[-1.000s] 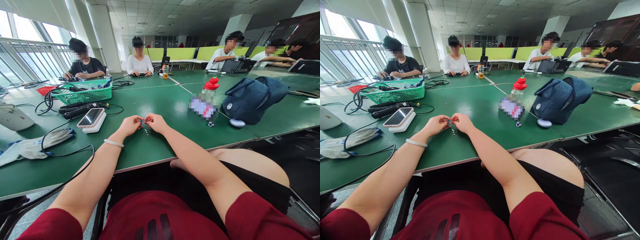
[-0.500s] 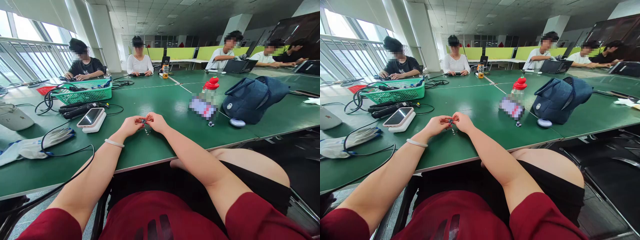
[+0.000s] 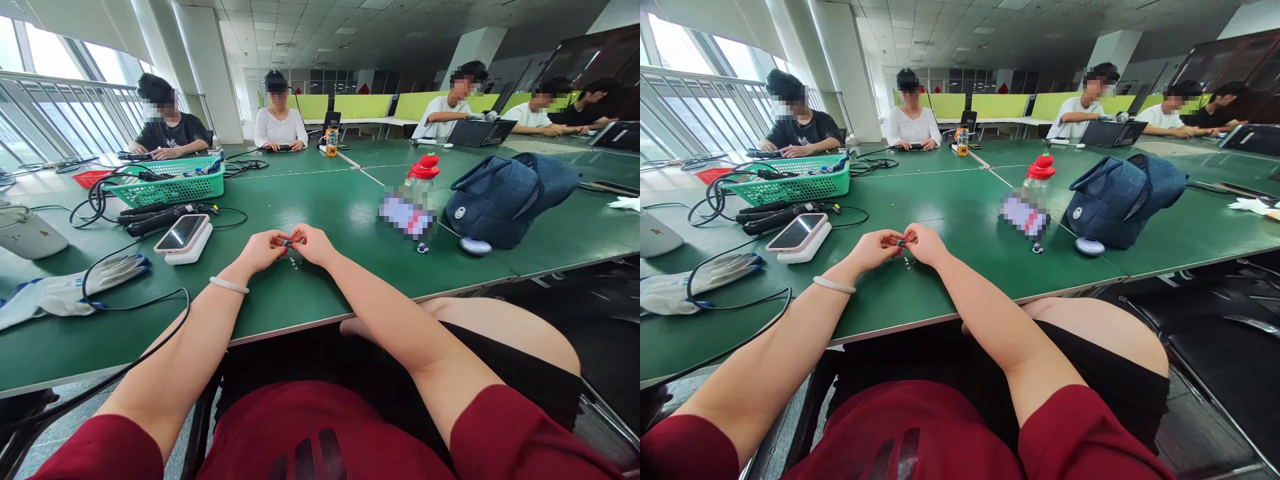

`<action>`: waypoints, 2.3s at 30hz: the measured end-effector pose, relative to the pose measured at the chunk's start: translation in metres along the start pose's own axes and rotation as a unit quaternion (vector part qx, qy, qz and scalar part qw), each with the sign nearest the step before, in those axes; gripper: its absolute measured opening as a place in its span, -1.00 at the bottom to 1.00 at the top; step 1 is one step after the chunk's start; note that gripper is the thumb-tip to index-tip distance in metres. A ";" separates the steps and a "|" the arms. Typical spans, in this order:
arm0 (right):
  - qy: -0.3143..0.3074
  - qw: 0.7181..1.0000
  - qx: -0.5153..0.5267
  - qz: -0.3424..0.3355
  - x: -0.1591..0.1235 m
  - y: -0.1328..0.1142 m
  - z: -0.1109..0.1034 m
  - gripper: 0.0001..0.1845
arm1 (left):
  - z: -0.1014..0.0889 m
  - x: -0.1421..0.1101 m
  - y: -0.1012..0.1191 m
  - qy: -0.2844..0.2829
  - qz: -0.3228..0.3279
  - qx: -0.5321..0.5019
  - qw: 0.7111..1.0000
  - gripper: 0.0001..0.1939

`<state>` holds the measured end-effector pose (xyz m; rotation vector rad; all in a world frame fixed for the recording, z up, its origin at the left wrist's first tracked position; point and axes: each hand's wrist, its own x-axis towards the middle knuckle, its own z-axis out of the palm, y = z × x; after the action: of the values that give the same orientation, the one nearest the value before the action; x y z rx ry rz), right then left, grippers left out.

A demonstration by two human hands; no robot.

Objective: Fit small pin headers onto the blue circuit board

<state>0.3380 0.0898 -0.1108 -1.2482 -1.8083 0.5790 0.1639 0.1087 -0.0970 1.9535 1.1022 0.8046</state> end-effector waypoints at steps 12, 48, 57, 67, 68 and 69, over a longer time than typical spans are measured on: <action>0.002 1.000 0.013 -0.001 0.002 0.006 0.002 -0.85 | 0.003 0.000 0.003 0.011 -0.029 -0.051 0.998 -0.69; -0.021 0.996 -0.082 0.021 -0.004 -0.003 -0.002 -0.90 | 0.000 -0.004 0.007 0.002 0.018 0.002 1.000 -0.65; -0.033 0.995 -0.094 0.004 -0.003 -0.002 -0.002 -0.90 | -0.001 -0.002 0.001 0.003 0.029 0.025 0.999 -0.68; -0.039 0.994 -0.100 0.002 -0.003 -0.003 -0.002 -0.91 | 0.000 -0.002 0.001 0.002 0.030 0.036 0.999 -0.69; -0.039 0.994 -0.100 0.003 -0.003 -0.003 -0.002 -0.91 | 0.000 -0.002 0.000 0.003 0.031 0.040 0.999 -0.69; -0.040 0.994 -0.101 0.004 -0.003 -0.003 -0.002 -0.91 | -0.001 -0.002 0.000 0.004 0.032 0.046 0.998 -0.69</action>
<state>0.3387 0.0860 -0.1081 -1.3857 -1.9690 0.4654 0.1629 0.1072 -0.0967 2.0724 1.1031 0.8091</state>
